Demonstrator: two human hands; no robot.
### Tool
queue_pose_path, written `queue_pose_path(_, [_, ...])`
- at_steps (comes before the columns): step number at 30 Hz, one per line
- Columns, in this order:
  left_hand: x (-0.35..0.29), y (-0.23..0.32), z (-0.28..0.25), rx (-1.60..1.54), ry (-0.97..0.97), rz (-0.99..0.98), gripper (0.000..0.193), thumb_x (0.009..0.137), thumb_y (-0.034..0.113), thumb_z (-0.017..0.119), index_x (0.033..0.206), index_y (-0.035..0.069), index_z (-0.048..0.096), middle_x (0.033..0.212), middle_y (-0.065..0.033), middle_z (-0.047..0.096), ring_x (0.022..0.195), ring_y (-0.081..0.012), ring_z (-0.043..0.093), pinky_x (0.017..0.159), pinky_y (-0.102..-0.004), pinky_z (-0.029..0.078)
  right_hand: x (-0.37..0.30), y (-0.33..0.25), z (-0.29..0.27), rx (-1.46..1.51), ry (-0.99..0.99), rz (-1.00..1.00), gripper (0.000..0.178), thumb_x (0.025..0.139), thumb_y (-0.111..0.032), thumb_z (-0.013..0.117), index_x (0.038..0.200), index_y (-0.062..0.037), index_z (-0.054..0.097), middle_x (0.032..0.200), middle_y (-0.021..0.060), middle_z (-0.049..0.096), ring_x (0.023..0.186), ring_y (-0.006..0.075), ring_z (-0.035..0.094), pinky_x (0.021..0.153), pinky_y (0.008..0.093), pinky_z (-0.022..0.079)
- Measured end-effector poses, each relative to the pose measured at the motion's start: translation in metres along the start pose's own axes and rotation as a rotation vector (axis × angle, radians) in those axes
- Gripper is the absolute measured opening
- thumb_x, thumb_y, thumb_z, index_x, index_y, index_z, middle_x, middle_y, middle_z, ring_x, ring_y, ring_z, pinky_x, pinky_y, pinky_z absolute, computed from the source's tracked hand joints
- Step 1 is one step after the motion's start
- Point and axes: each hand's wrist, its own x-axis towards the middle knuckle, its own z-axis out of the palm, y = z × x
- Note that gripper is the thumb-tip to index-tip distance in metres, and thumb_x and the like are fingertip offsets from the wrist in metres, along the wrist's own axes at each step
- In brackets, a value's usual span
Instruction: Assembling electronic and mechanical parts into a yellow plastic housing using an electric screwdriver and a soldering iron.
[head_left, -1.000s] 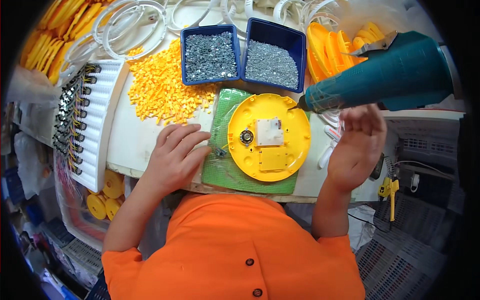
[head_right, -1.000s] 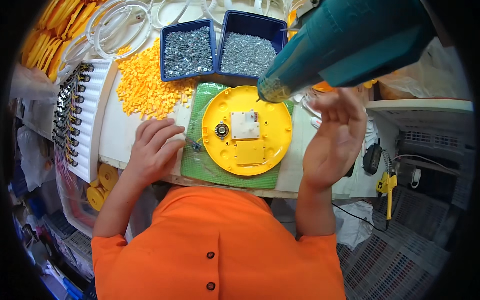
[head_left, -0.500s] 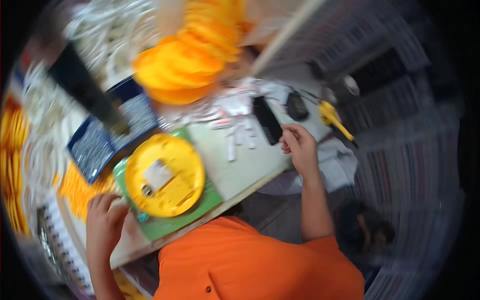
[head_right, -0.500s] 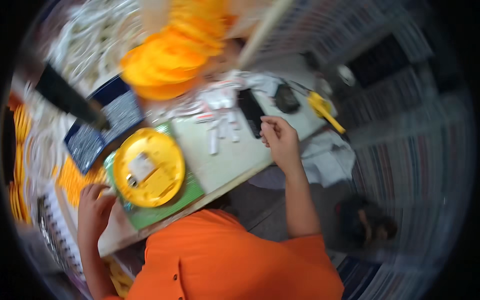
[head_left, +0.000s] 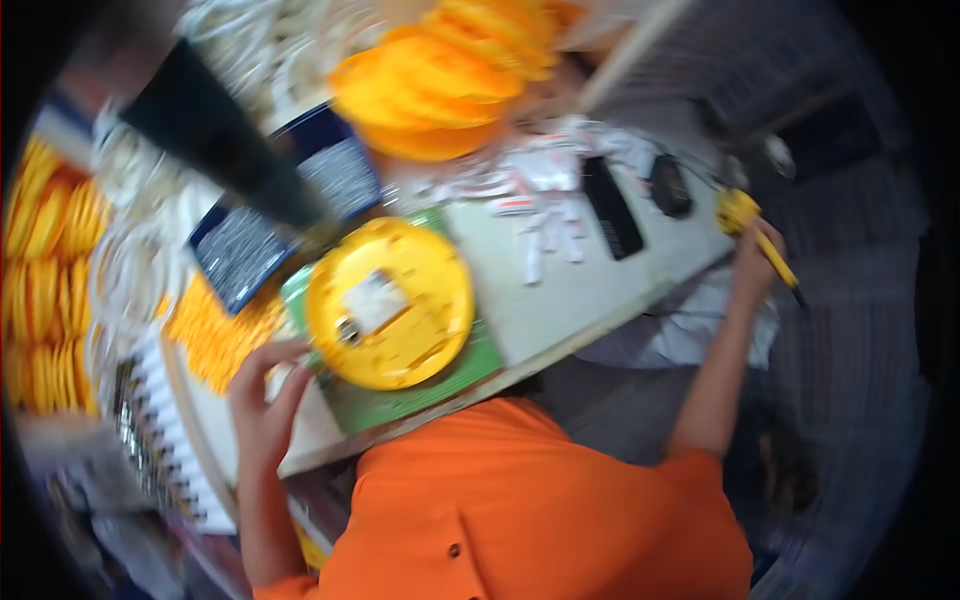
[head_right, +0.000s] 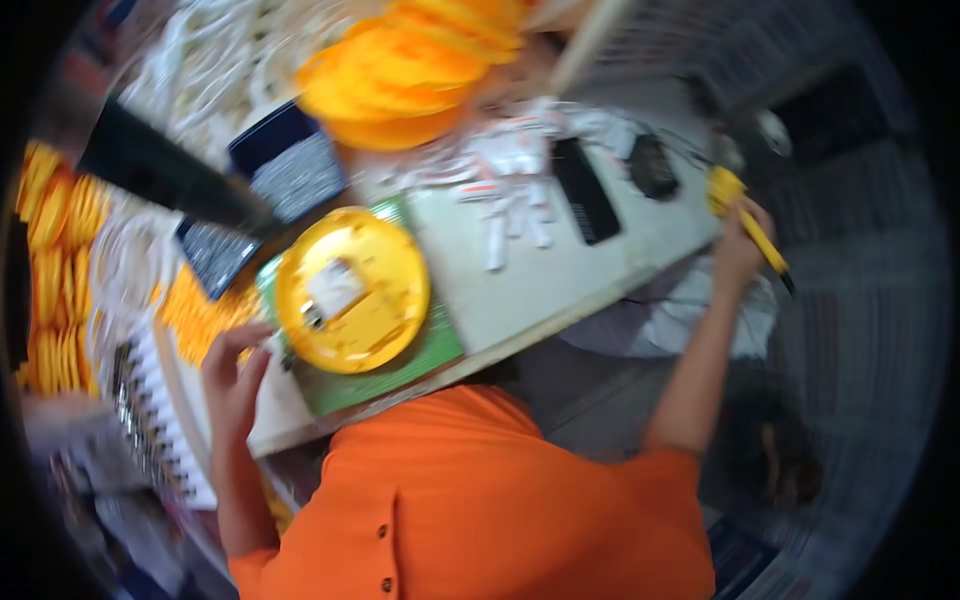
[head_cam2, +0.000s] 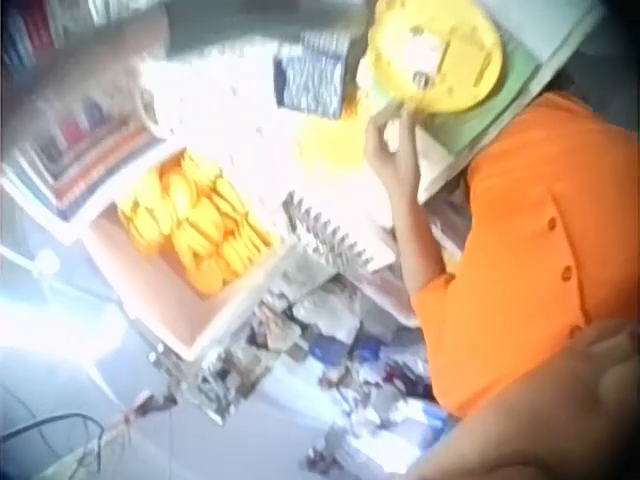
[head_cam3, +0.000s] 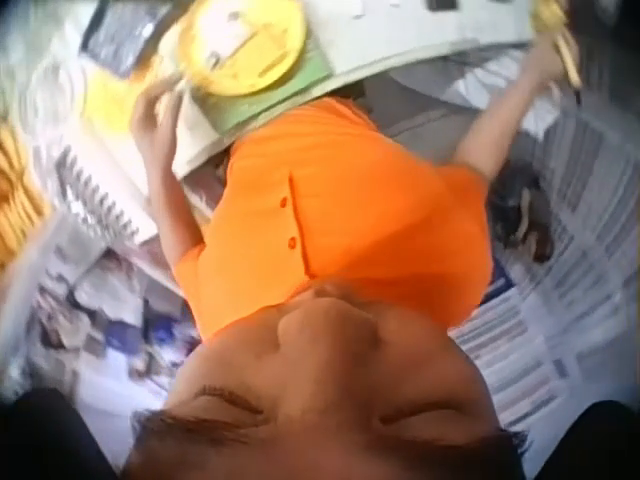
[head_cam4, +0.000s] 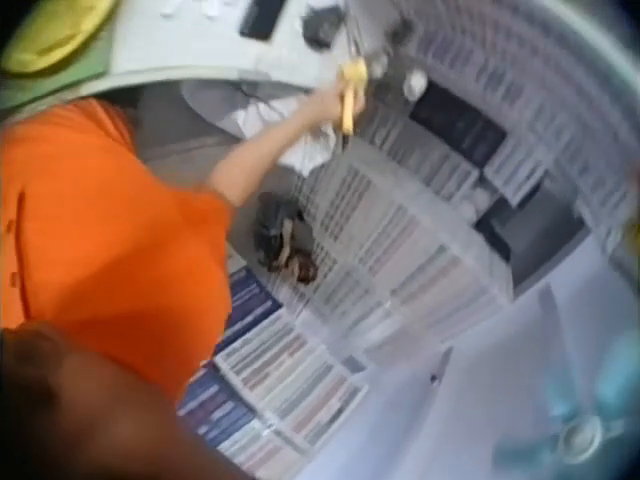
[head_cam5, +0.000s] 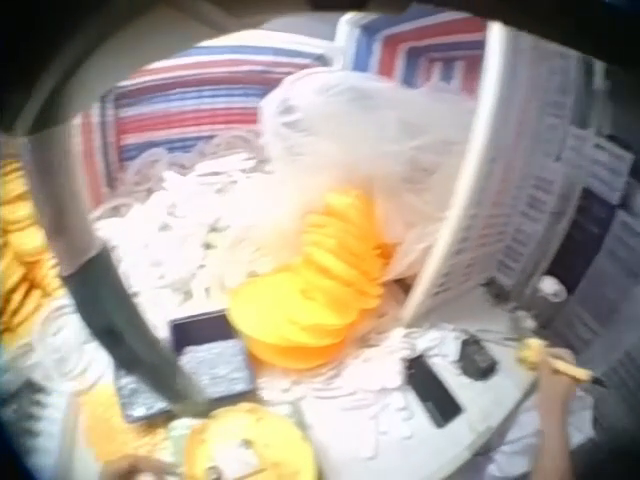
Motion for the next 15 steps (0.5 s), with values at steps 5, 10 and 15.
queue_pose_path(5, [-0.006, 0.013, 0.035, -0.151, -0.105, -0.161, 0.005, 0.09, 0.005, 0.073, 0.094, 0.006, 0.07, 0.09, -0.0043, 0.072, 0.087, -0.0144, 0.068, 0.086, -0.0309, 0.051, -0.049, -0.105, -0.018, 0.222, 0.059, 0.166, 0.031, 0.1, -0.006, 0.058, 0.13, 0.0016, 0.054, 0.095, 0.0101, 0.066, 0.07, 0.0114, 0.06, 0.06, 0.0237, 0.052])
queue_pose_path(10, [-0.017, 0.004, 0.049, 0.475, -0.165, 0.556, 0.011, 0.084, 0.011, 0.072, 0.094, 0.012, 0.068, 0.093, -0.0014, 0.067, 0.092, -0.0224, 0.066, 0.102, -0.0458, 0.044, -0.129, -0.213, 0.018, 0.797, -0.423, 0.217, 0.037, 0.096, -0.013, 0.061, 0.13, 0.001, 0.052, 0.086, 0.0061, 0.059, 0.066, 0.0116, 0.056, 0.058, 0.0218, 0.048])
queue_pose_path(15, [-0.028, -0.019, 0.055, 0.543, -0.105, 0.615, 0.018, 0.078, 0.006, 0.068, 0.093, 0.015, 0.066, 0.094, -0.0005, 0.067, 0.09, -0.0195, 0.066, 0.103, -0.0465, 0.043, -0.158, -0.255, 0.021, 0.998, -0.763, 0.285, 0.042, 0.096, -0.011, 0.064, 0.132, 0.0032, 0.048, 0.083, 0.0081, 0.063, 0.071, 0.0126, 0.061, 0.066, 0.0261, 0.052])
